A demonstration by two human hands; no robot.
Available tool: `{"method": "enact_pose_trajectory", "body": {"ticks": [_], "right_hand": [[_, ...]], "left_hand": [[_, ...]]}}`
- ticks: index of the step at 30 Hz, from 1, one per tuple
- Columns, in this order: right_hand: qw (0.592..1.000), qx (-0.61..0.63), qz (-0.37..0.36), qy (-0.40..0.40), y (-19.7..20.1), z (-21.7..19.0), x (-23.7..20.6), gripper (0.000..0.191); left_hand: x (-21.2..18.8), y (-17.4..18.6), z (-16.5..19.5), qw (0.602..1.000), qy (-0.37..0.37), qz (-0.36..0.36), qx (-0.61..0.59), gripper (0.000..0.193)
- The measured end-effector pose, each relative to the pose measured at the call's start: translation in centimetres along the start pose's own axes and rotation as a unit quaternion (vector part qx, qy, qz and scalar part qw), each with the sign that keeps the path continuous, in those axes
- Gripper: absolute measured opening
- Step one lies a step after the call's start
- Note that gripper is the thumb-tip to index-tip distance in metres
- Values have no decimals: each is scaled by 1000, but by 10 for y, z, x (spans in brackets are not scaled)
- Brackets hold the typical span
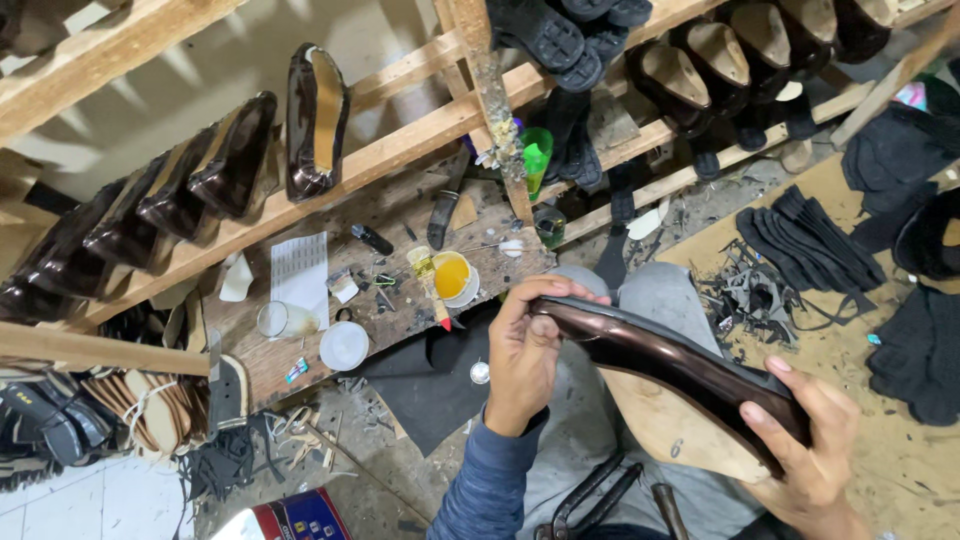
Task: The person sits on the floor of a shoe workshop and attaches soles to brown shoe uppers. They hold a shoe on their lap, press a black rubber sole onto the bottom, run a curved hand tool along the sole edge to seat and trim it, then place the finished shoe on a wooden rack and pick up the next shoe.
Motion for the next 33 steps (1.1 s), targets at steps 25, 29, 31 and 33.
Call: {"method": "enact_pose_trajectory", "body": {"ticks": [25,29,31,33], "right_hand": [[783,229,-16,-579,-25,91,-18,41],[775,235,-55,-584,-36,89,-15,46],[775,243,-64,-580,-41,87,-10,47],[771,243,-72,-584,-45,86,-6,48]], "left_hand": [[-1,40,-40,978,77,153,123,60],[-4,60,-48,963,116,198,142,55],[-4,65,-46,957,108,211,165,51],[-4,68,-46,957,108,217,161,49]]}}
Point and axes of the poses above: each hand's wrist, its own x-axis towards the middle knuckle, its own y-axis out of the back of the hand, z = x × y, the point moved 9 cm from there along x, towards the middle knuckle, and after that the axes turned 14 degrees about z, right-handed, at the moved point
